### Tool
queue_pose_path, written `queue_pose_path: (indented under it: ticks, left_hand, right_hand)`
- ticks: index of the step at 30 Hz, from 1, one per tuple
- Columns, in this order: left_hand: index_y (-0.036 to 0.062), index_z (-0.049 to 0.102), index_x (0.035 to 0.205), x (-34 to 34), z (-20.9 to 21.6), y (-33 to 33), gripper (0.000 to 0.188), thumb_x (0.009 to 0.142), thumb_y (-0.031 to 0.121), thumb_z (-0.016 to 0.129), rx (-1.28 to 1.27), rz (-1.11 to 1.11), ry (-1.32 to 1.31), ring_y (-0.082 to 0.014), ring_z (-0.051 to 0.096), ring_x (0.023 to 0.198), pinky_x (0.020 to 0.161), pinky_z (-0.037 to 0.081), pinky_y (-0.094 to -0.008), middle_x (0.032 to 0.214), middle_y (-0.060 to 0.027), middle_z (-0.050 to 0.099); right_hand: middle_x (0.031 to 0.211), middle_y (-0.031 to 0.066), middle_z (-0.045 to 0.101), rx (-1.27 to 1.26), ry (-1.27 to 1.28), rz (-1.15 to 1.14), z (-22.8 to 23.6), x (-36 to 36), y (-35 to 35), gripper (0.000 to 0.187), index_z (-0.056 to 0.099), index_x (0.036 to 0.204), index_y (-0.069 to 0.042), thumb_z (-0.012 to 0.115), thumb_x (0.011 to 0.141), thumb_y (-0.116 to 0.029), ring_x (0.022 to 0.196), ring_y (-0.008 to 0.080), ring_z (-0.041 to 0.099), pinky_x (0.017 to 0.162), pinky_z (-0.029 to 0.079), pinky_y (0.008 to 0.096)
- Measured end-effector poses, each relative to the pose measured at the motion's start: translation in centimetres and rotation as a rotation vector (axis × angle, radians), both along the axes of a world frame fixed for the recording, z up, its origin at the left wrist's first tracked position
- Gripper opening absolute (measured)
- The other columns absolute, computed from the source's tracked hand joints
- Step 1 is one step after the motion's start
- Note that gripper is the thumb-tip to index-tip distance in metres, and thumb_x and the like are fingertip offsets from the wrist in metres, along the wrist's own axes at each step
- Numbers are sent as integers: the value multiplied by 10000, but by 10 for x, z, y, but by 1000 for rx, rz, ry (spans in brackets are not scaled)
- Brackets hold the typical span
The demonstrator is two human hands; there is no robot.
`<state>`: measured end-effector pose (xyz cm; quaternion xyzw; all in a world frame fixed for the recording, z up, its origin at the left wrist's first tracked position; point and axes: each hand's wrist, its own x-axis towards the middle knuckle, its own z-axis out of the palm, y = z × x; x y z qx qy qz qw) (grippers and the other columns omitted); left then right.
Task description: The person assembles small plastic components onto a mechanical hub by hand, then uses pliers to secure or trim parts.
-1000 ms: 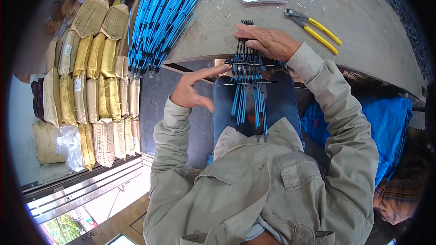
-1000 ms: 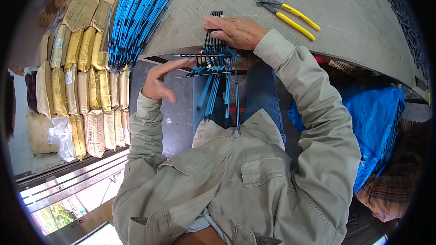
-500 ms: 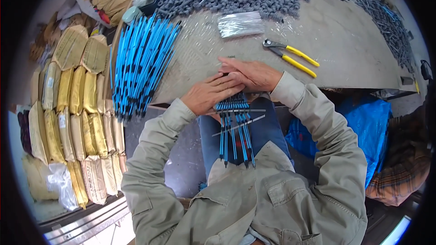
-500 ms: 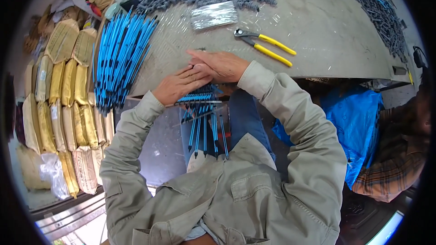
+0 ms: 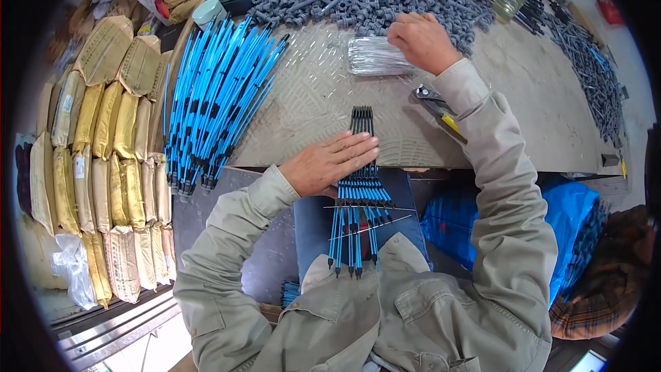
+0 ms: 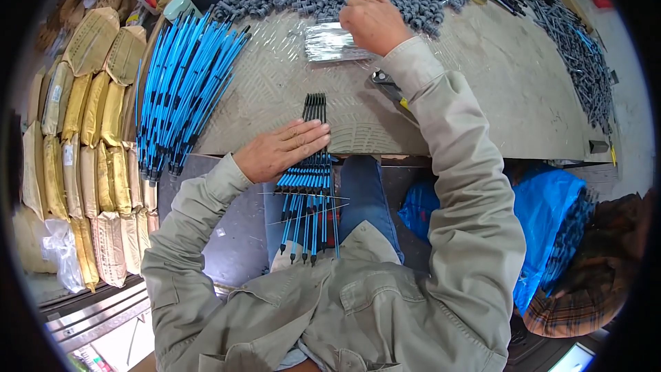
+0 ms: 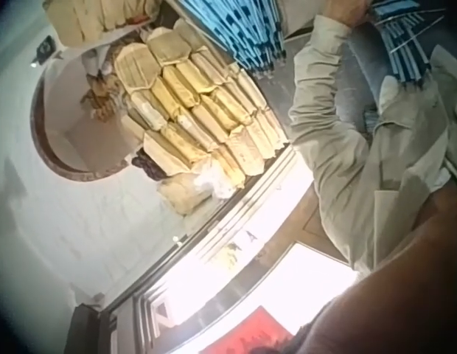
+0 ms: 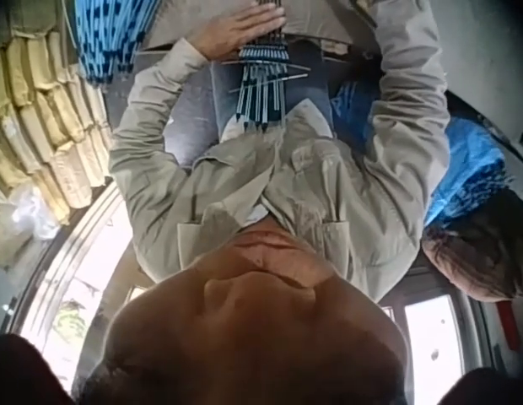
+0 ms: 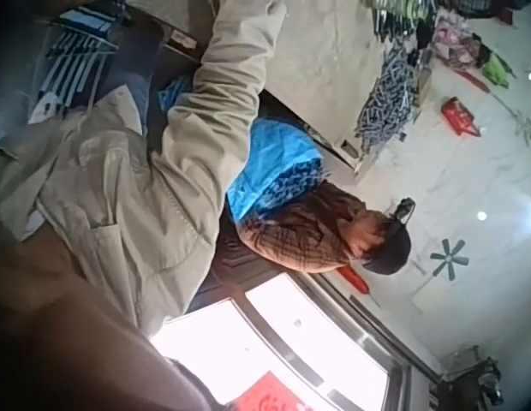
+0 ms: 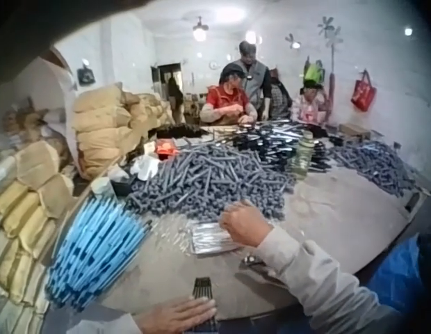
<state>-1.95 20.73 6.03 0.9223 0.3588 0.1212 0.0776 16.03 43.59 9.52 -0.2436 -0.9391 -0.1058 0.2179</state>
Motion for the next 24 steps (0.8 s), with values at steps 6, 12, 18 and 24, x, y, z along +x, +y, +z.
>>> queue_pose_path:
  ticks: [6, 12, 18, 24]
  left_hand:
    - [70, 336, 1351, 2, 4, 2, 604, 765, 24, 473, -18, -5, 16, -223, 318, 1301, 1076, 269, -368, 1409, -75, 328]
    - [56, 342, 1345, 3, 1, 3, 602, 757, 32, 473, -4, 2, 16, -234, 318, 1301, 1070, 279, -378, 1404, -87, 334]
    - [45, 358, 1333, 4, 3, 5, 578, 765, 42, 465, -32, -2, 9, -241, 333, 1293, 1058, 298, -383, 1395, -97, 348]
    - [55, 343, 1338, 5, 1, 4, 838, 551, 43, 629, -31, 0, 11, -234, 316, 1301, 1071, 280, -380, 1398, -82, 343]
  right_hand:
    - [768, 35, 580, -44, 60, -18, -10, 12, -1, 46, 598, 782, -105, 554, 775, -115, 722, 255, 576, 662, 419, 361]
    - [760, 39, 583, -455, 373, 138, -1, 28, -75, 85, 618, 844, -105, 561, 781, -104, 665, 272, 579, 572, 437, 346]
    - [721, 52, 548, -339, 170, 8, -33, 47, -111, 174, 666, 889, -142, 589, 738, -99, 608, 250, 578, 512, 435, 349]
    - [703, 51, 526, -292, 165, -61, -39, 45, -112, 195, 681, 892, -161, 589, 733, -95, 595, 245, 572, 505, 436, 346]
